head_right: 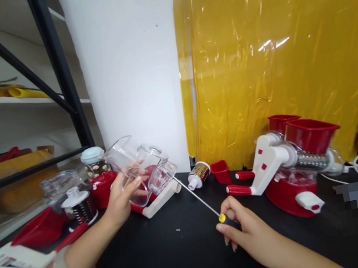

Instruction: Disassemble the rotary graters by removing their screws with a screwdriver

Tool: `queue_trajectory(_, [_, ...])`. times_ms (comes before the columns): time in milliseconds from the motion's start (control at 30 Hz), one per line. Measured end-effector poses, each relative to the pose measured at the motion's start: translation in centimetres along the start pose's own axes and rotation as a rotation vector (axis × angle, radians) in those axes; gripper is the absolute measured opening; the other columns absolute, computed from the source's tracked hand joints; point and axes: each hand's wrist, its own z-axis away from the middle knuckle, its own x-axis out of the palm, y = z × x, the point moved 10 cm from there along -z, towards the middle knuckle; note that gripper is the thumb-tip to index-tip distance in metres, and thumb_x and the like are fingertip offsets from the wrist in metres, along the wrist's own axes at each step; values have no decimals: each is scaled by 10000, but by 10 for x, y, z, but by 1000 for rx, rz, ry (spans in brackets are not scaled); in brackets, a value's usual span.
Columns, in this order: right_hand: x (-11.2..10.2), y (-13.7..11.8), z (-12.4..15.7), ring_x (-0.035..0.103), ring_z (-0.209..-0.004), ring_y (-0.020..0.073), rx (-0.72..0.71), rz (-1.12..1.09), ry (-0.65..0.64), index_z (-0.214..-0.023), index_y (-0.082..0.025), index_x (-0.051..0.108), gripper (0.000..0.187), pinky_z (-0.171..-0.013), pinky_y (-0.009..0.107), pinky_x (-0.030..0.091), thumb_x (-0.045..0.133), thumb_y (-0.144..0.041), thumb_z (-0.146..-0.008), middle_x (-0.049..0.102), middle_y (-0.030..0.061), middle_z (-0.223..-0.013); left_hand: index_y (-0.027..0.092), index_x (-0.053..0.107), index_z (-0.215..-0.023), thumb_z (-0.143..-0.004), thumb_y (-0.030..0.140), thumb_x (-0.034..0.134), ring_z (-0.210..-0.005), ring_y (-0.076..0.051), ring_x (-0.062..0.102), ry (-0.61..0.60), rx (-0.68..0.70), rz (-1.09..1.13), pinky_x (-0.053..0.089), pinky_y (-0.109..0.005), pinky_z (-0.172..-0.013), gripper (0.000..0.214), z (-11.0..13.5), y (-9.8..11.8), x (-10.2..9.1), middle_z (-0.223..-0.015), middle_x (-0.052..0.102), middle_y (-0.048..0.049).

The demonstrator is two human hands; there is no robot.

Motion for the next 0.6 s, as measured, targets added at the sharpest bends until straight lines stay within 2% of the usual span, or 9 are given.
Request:
queue_trajectory(133, [-2,-1,0,512,-650,133,8,135,-8,-1042,-227,493,413,-642,286,449,508,-622,-925,503,-44,-714,145,511,-1271,-651,583,778,-999,-294,588,-19,29,-7,577,-293,-534,805,-1,1,1,-1020,585,-96])
queue_trajectory(233, [-4,-8,1,469,-669,129,-20,259,-13,-994,-219,553,395,-644,272,421,467,-602,-951,487,-32,-744,149,510,-1277,-679,570,773,-965,-274,595,-40,75,-12,574,-290,-552,777,0,5,2,-1006,598,-95])
queue_trajectory(333, [-6,-17,5,487,-754,145,-58,343,-9,-946,-227,561,396,-719,275,435,426,-599,-969,517,-12,-816,164,530,-1262,-714,534,768,-931,-242,602,-58,156,-24,562,-269,-590,703,3,15,2,-995,611,-85])
queue_trajectory(500, [-9,-18,16,546,-871,184,-21,339,-10,-1037,-253,564,446,-860,322,451,270,-587,-1011,569,18,-899,207,552,-1266,-746,489,768,-917,-221,607,-86,253,-68,546,-241,-584,630,13,33,1,-1056,608,-84])
queue_trajectory(600, [-8,-23,20,556,-903,192,-36,364,-26,-1066,-260,549,431,-890,325,455,270,-585,-1010,575,28,-938,233,554,-1283,-748,472,772,-879,-207,606,-93,276,-78,541,-228,-549,625,16,40,0,-1064,593,-78])
